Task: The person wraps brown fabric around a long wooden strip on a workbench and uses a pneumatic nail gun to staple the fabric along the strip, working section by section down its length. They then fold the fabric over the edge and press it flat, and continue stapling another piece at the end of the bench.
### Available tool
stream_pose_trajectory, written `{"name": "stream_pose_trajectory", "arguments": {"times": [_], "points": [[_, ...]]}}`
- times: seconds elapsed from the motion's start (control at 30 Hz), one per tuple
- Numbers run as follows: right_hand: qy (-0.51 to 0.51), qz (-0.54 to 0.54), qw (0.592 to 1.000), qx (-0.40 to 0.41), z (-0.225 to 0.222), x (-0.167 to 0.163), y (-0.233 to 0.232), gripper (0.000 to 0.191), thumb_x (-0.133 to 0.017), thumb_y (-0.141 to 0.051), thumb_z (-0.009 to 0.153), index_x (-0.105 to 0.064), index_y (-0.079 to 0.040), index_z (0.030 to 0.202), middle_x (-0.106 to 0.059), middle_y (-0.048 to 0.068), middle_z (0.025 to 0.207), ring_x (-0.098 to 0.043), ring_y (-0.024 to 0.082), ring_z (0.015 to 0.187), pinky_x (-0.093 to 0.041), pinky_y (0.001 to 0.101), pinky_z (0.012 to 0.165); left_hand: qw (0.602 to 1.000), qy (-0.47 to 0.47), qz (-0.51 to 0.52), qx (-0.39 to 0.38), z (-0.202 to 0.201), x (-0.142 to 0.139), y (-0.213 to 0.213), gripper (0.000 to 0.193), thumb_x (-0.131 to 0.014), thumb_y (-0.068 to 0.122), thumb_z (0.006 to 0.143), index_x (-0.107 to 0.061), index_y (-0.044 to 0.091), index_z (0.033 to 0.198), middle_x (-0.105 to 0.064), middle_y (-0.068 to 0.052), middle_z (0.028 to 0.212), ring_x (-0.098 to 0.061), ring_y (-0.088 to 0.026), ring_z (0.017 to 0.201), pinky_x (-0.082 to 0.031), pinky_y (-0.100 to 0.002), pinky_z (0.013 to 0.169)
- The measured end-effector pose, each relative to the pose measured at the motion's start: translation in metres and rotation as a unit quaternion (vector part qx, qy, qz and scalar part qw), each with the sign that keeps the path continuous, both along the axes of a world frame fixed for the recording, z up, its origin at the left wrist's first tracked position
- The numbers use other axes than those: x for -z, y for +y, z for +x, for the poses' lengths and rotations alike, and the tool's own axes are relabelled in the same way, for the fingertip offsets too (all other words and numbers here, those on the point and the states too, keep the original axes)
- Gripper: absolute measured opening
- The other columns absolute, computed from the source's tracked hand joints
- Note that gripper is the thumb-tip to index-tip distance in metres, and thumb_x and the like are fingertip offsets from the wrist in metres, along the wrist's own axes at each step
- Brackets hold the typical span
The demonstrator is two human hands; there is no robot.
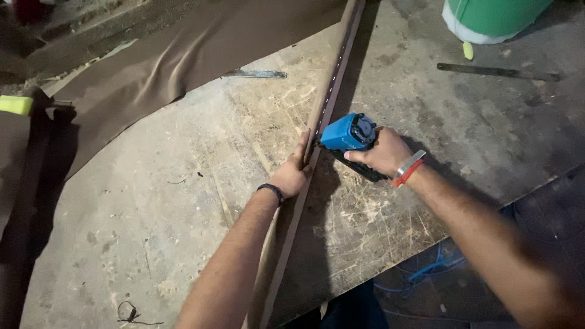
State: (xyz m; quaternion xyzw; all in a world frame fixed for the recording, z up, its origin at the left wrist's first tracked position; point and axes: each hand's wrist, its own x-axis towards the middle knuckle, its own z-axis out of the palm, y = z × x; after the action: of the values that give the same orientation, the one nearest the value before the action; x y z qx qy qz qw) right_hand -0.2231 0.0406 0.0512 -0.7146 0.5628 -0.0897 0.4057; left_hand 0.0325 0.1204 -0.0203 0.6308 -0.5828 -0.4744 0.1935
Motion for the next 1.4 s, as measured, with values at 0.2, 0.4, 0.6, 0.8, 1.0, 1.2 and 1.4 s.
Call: {"name": "stream_pose_trajectory", "arguments": {"times": [0.2,0.4,0.6,0.8,1.0,1.2,1.4], "points": [[-0.019,-0.01,1.0,-0.007,0.004,-0.004,0.002,0.045,-0.088,-0.035,0.071,-0.078,-0.008,0.104,-0.081,0.009,0.098,-0.076,0.021,0.088,-0.058,0.0373,0.087,0.999,0.025,-0.038,0.012,0.0,0.0,0.0,0.095,-0.056,0.009,0.092,0.002,0.031,0.164,-0.039,-0.029,0.158,-0.044,-0.039,0.144,-0.036,-0.04,0.119],[0.035,0.001,0.999,0.011,0.01,-0.012,0.005,0.045,-0.088,-0.035,0.071,-0.078,-0.008,0.105,-0.08,0.011,0.098,-0.076,0.023,0.089,-0.058,0.0389,0.086,0.998,-0.03,0.055,0.013,-0.003,-0.018,-0.002,0.1,-0.057,0.011,0.093,0.006,0.045,0.161,-0.037,-0.03,0.156,-0.047,-0.041,0.141,-0.039,-0.045,0.116],[0.006,-0.009,1.0,-0.022,0.007,-0.011,0.019,0.048,-0.087,-0.037,0.071,-0.077,-0.009,0.108,-0.08,0.01,0.098,-0.076,0.022,0.089,-0.058,0.0391,0.086,0.995,-0.061,0.072,-0.02,-0.01,-0.027,0.003,0.098,-0.06,0.013,0.092,0.003,0.043,0.161,-0.04,-0.025,0.158,-0.052,-0.043,0.136,-0.043,-0.047,0.113],[0.007,0.008,1.0,-0.029,0.0,-0.009,0.035,0.045,-0.087,-0.039,0.071,-0.077,-0.008,0.103,-0.08,0.01,0.093,-0.076,0.022,0.085,-0.058,0.0383,0.083,1.0,-0.004,0.002,-0.017,-0.013,-0.02,0.004,0.111,-0.059,-0.002,0.08,0.002,0.041,0.162,-0.03,-0.028,0.161,-0.042,-0.043,0.144,-0.041,-0.045,0.116],[0.025,0.004,1.0,-0.015,0.008,-0.022,0.049,0.041,-0.086,-0.042,0.072,-0.08,-0.01,0.098,-0.08,0.012,0.086,-0.079,0.025,0.079,-0.061,0.0381,0.08,0.999,0.022,-0.02,-0.019,-0.009,-0.007,0.005,0.119,-0.058,-0.007,0.07,0.001,0.037,0.162,-0.033,-0.028,0.16,-0.041,-0.044,0.145,-0.039,-0.043,0.116],[0.139,0.009,0.99,-0.006,0.002,-0.022,0.05,0.05,-0.082,-0.046,0.079,-0.073,-0.014,0.116,-0.077,0.016,0.1,-0.076,0.032,0.094,-0.058,0.0445,0.087,0.998,-0.02,-0.053,-0.019,-0.011,-0.013,0.004,0.116,-0.063,-0.003,0.071,-0.002,0.031,0.163,-0.039,-0.031,0.155,-0.045,-0.046,0.139,-0.041,-0.045,0.112],[0.134,-0.187,0.973,0.011,-0.03,0.001,0.073,0.07,-0.082,-0.035,0.078,-0.059,-0.008,0.139,-0.064,0.024,0.124,-0.066,0.041,0.107,-0.054,0.0471,0.09,0.991,-0.109,0.011,-0.072,-0.041,-0.041,0.005,0.105,-0.062,0.001,0.074,-0.014,0.027,0.164,-0.059,-0.029,0.136,-0.064,-0.045,0.118,-0.051,-0.048,0.103]]}}
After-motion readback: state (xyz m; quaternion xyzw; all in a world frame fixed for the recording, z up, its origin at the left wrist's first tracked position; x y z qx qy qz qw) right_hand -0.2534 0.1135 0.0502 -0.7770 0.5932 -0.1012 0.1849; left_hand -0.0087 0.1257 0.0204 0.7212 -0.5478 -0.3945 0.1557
